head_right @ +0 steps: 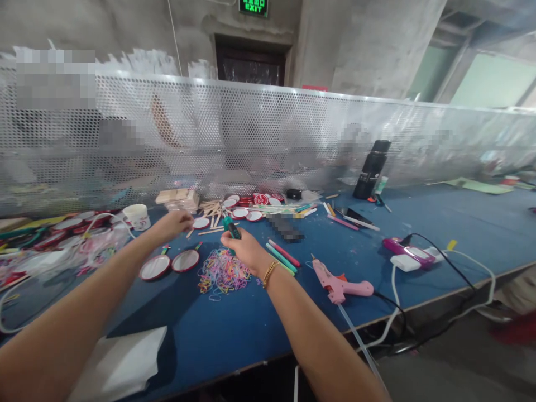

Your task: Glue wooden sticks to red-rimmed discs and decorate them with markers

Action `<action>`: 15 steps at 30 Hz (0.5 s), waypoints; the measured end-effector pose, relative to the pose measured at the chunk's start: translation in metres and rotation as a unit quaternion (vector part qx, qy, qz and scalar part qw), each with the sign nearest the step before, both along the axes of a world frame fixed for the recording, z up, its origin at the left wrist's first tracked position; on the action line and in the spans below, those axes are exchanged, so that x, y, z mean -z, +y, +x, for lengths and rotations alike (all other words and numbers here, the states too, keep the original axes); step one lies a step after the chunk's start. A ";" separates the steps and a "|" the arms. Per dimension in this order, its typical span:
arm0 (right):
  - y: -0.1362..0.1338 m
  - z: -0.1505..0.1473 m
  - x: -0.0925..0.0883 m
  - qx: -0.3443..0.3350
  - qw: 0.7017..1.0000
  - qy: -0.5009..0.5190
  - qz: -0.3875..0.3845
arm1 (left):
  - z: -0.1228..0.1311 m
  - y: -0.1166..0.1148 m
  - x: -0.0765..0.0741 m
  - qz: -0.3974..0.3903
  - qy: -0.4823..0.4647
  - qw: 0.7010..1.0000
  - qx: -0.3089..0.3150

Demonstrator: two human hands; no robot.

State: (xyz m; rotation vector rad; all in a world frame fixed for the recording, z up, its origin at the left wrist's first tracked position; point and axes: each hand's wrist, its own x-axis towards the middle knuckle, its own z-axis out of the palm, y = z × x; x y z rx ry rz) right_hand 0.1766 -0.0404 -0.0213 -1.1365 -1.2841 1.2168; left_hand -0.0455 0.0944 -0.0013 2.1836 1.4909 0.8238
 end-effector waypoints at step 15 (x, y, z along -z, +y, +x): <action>-0.008 0.000 0.008 0.023 0.983 -0.153 0.099 | 0.034 -0.060 -0.050 0.020 -0.084 0.992 0.092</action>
